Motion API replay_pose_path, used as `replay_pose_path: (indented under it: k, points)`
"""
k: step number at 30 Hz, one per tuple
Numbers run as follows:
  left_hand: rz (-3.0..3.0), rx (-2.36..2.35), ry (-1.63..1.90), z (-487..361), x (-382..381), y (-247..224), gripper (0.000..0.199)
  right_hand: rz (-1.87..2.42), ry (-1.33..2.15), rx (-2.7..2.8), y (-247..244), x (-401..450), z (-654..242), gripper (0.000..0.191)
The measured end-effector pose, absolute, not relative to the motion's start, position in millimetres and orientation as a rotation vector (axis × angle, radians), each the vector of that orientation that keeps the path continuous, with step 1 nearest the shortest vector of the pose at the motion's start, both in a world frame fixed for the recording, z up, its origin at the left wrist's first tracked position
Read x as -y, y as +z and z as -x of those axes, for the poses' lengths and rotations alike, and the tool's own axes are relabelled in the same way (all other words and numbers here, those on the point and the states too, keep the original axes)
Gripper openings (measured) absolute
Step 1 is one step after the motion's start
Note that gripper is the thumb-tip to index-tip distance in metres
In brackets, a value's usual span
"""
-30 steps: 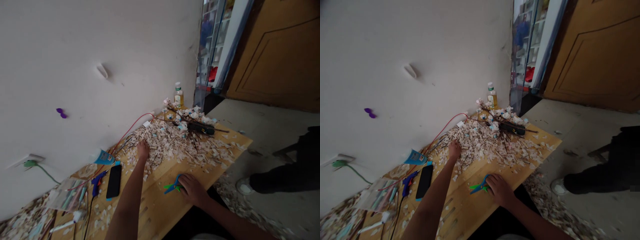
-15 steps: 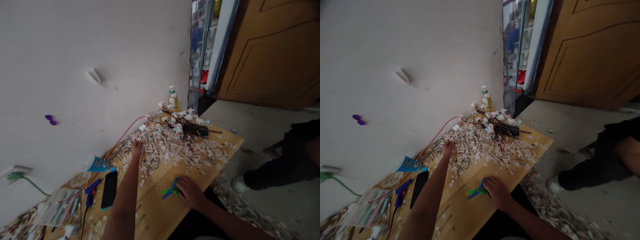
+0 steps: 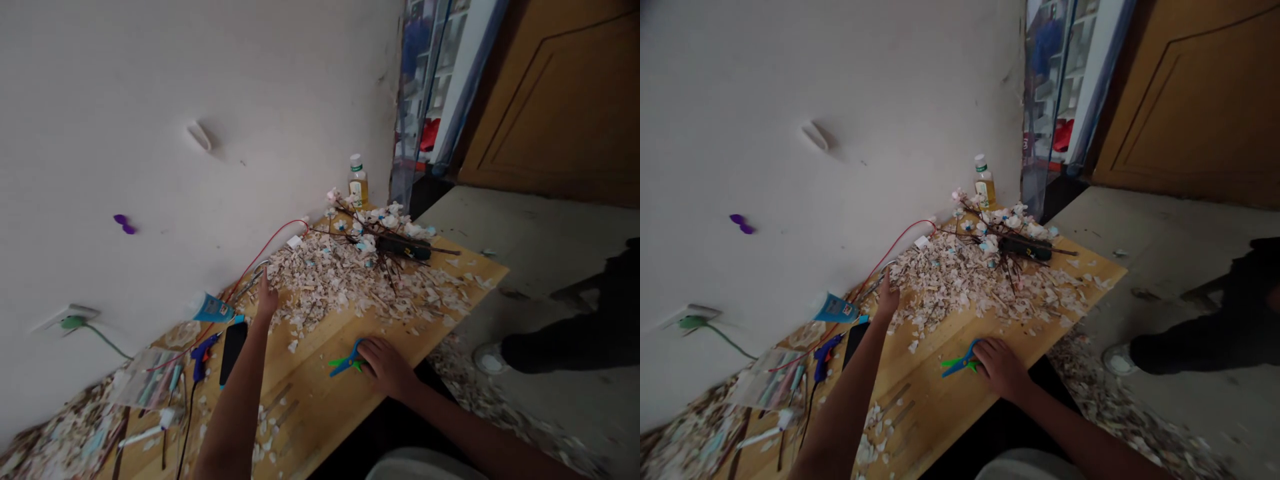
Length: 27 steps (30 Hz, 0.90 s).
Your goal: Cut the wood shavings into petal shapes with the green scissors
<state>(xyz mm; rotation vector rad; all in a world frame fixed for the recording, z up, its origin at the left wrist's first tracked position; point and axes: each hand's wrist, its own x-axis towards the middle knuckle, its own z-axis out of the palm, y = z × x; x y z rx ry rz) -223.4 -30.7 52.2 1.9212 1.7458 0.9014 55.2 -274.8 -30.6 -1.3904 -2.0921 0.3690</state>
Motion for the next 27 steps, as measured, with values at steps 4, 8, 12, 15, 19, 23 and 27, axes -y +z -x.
replay_pose_path:
  k: [4,8,12,15,19,23,27]
  points:
    - [-2.23,-1.545,0.637,187,65,48,0.054,1.387,0.352,2.096,-29,274,-56,0.03]
    - [-2.42,-1.316,0.343,133,100,26,0.028,1.402,0.363,2.101,-28,274,-55,0.028]
    - [-2.615,-1.284,0.198,93,116,12,0.04,1.415,0.377,2.114,-24,274,-56,0.026]
    - [-2.668,-1.346,0.182,81,113,11,0.029,1.419,0.404,2.119,-21,274,-56,0.025]
    - [-2.59,-1.408,0.336,78,108,13,0.024,1.413,0.415,2.125,-20,274,-57,0.025]
    - [-2.494,-1.426,0.431,71,112,12,0.029,1.414,0.421,2.116,-22,274,-56,0.025]
    - [-2.285,-1.4,0.404,57,117,10,0.03,1.404,0.427,2.103,-22,274,-55,0.026]
